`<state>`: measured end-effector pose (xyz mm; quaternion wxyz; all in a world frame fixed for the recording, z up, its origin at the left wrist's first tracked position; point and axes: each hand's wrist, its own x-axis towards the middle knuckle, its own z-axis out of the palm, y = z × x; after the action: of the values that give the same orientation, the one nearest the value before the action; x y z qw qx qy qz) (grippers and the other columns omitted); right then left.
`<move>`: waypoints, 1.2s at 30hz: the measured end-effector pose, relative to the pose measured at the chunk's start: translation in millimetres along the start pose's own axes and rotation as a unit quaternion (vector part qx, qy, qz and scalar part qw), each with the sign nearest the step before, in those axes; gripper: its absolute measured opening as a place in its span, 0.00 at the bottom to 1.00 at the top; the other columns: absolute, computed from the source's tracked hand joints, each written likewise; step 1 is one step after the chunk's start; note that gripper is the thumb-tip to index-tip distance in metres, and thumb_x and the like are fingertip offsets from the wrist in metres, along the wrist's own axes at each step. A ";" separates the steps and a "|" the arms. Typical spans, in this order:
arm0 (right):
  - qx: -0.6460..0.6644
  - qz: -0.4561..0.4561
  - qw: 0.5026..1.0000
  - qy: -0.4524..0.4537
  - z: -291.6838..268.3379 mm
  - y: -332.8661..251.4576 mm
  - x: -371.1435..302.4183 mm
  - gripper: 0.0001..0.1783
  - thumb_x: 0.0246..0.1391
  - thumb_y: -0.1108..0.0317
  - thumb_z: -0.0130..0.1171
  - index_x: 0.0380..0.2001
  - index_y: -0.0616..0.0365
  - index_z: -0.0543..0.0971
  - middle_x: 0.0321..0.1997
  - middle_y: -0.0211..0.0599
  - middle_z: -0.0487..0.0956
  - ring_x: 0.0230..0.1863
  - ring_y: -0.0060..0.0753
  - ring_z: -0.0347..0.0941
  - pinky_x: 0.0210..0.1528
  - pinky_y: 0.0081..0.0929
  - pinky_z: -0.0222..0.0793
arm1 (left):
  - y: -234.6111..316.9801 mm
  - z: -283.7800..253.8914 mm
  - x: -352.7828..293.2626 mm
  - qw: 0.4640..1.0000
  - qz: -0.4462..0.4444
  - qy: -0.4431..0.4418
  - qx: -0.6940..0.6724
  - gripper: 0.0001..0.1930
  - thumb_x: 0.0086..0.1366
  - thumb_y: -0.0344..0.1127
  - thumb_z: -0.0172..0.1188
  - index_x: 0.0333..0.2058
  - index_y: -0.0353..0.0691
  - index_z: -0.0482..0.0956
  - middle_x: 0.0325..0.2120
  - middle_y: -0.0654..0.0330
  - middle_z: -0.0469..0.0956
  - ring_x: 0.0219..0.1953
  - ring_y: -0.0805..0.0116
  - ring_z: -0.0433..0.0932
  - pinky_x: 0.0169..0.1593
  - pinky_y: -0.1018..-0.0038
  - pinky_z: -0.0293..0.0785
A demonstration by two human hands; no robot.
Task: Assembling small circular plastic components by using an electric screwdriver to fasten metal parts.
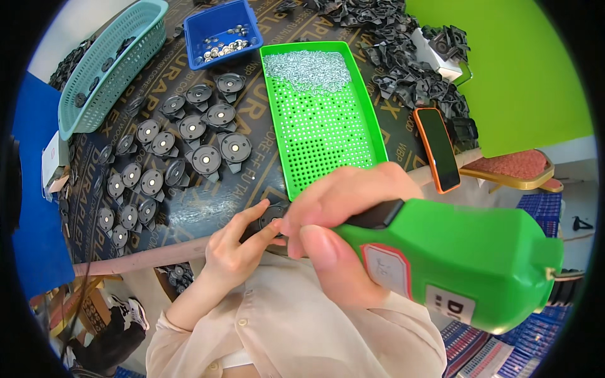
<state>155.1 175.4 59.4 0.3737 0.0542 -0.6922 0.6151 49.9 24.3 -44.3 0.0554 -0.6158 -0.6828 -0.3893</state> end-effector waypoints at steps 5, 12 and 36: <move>0.038 -0.077 0.992 0.087 -23.8 -18.1 1.0 0.12 0.58 0.65 0.43 0.40 0.64 0.64 0.38 0.54 0.73 0.14 0.33 0.68 0.15 0.30 0.65 | 3.2 3.2 0.2 1.000 -0.007 -0.001 -0.016 0.16 0.45 0.33 0.69 0.36 0.41 0.83 0.41 0.50 0.78 0.32 0.64 0.81 0.29 0.78 0.78; -0.045 -0.085 0.951 0.294 -62.9 4.9 7.9 0.11 0.53 0.73 0.47 0.37 0.71 0.66 0.31 0.64 0.76 0.12 0.36 0.70 0.20 0.29 0.69 | 2.7 5.4 -2.2 0.999 -0.031 0.016 -0.040 0.19 0.40 0.23 0.71 0.35 0.41 0.83 0.39 0.49 0.77 0.29 0.64 0.81 0.29 0.76 0.81; -0.001 -0.107 0.980 0.168 -36.1 -23.7 -2.3 0.17 0.57 0.62 0.44 0.39 0.69 0.65 0.39 0.55 0.72 0.13 0.33 0.64 0.16 0.25 0.63 | -1.3 5.6 -3.2 0.997 -0.020 0.037 -0.058 0.17 0.42 0.28 0.72 0.35 0.37 0.82 0.42 0.49 0.78 0.31 0.63 0.81 0.31 0.76 0.79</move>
<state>185.7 201.1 76.1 0.5480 0.0234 -0.6106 0.5712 51.8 25.2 -50.5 0.0370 -0.5894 -0.6690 -0.4513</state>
